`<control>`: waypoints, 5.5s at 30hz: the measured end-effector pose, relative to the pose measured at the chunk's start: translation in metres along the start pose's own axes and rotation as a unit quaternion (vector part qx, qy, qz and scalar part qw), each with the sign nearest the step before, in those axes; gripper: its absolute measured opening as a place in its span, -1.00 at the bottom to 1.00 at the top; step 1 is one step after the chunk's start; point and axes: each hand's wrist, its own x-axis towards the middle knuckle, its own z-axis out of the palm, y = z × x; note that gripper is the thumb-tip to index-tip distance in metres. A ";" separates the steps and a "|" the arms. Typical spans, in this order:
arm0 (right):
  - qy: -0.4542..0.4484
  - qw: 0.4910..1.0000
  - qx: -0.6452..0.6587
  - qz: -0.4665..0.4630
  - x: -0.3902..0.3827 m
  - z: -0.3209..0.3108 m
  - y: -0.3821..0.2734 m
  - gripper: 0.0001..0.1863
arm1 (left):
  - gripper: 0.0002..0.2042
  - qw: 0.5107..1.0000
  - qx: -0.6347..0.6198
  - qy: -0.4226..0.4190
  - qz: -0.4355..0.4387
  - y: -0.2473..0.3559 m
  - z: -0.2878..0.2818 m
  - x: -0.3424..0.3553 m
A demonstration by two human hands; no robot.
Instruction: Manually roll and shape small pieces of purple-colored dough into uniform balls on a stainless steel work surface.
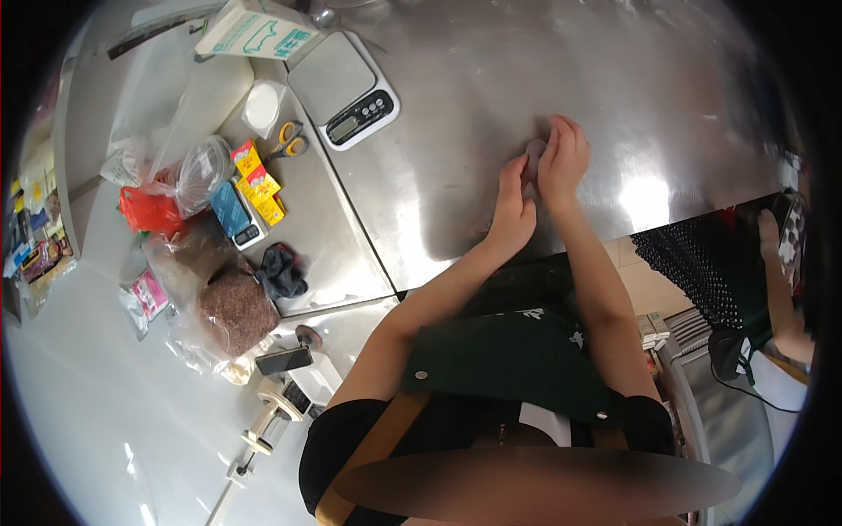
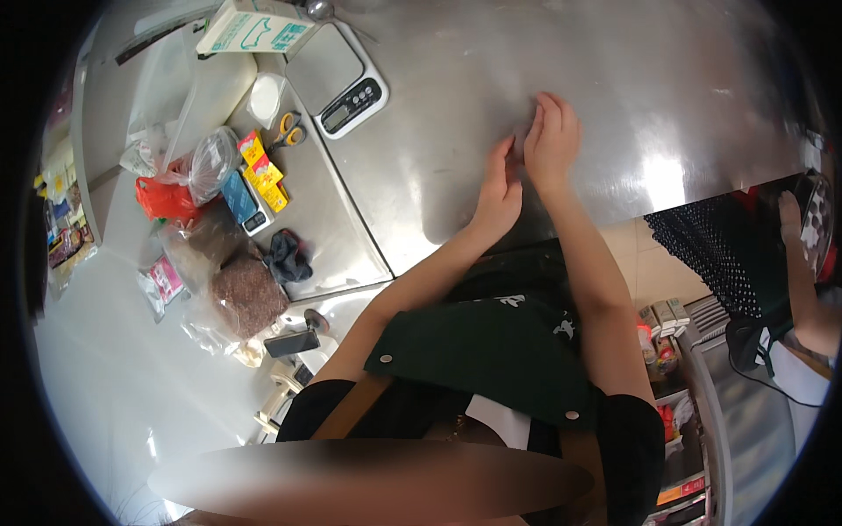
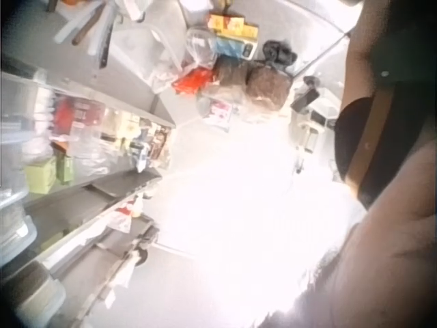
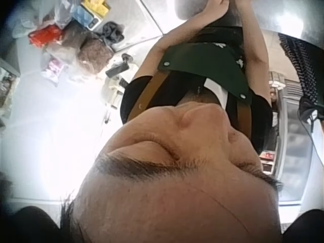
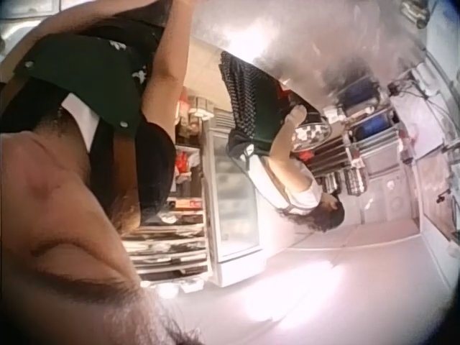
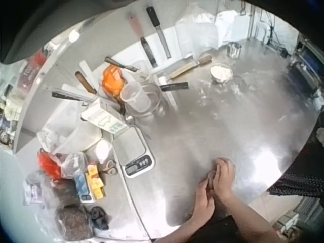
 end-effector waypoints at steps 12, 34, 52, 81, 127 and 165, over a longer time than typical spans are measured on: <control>-0.033 0.995 -0.093 0.033 0.001 0.021 0.005 -0.79 | -0.36 0.998 -0.042 0.004 -0.035 -0.021 0.007 -0.001; -0.012 0.990 -0.122 0.070 -0.011 0.011 0.016 -0.80 | -0.34 0.984 0.174 0.028 0.022 -0.017 -0.003 0.016; -0.022 0.991 -0.071 0.107 -0.039 -0.001 0.014 -0.78 | -0.26 0.988 0.055 -0.116 -0.081 -0.016 -0.012 0.014; -0.030 0.992 -0.005 0.121 -0.002 0.005 0.004 -0.79 | -0.36 0.999 0.046 -0.013 0.003 -0.018 0.013 0.019; -0.003 0.992 -0.015 0.125 -0.062 -0.025 0.019 -0.77 | -0.28 0.989 0.121 -0.084 0.033 -0.003 0.005 -0.035; -0.017 0.988 -0.115 0.099 -0.021 -0.006 0.035 -0.81 | -0.26 0.994 0.068 -0.079 -0.010 -0.009 0.016 0.012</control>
